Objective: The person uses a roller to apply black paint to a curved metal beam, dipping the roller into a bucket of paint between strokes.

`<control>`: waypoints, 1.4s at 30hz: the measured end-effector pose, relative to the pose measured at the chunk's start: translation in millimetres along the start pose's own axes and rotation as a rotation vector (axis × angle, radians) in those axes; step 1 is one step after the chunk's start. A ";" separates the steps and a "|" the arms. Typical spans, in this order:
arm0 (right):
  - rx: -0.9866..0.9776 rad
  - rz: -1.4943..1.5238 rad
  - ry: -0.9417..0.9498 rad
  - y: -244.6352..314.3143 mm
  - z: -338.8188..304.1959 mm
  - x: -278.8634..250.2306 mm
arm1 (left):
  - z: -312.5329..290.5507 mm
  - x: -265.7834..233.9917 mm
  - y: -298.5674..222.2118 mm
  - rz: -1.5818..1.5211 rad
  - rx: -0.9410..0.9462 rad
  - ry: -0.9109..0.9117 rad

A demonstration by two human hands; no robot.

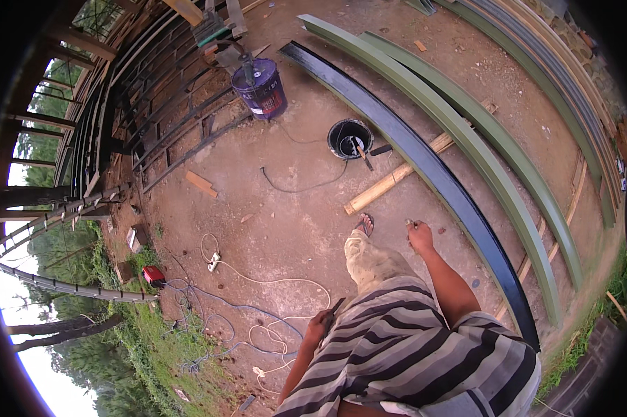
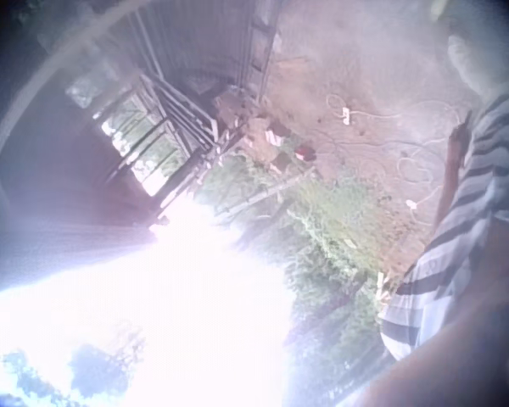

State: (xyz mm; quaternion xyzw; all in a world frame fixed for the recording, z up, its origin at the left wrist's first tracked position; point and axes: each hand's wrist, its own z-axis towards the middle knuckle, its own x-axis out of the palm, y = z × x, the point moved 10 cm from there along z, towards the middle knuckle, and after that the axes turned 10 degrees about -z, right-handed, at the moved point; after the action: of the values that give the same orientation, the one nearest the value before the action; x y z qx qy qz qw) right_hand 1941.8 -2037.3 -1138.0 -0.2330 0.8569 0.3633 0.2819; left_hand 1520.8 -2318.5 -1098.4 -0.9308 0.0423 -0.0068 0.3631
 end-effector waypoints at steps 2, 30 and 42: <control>0.051 0.059 0.062 32.2 41.6 25.9 | 19.2 -34.7 -40.4 -0.122 0.034 0.018; 0.375 0.019 -0.049 212.2 204.2 70.8 | 723.3 -10.6 -404.8 0.769 -0.022 0.230; 0.248 -0.351 -0.079 289.9 286.9 -12.0 | 789.7 89.8 -371.3 0.194 -0.262 0.405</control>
State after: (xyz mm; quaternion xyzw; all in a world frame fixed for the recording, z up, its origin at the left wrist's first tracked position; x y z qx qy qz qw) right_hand 1865.5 -1636.7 -1153.4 -0.3280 0.8296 0.2091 0.4006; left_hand 1671.9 -1520.7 -1430.3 -0.9410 0.2039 -0.1527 0.2226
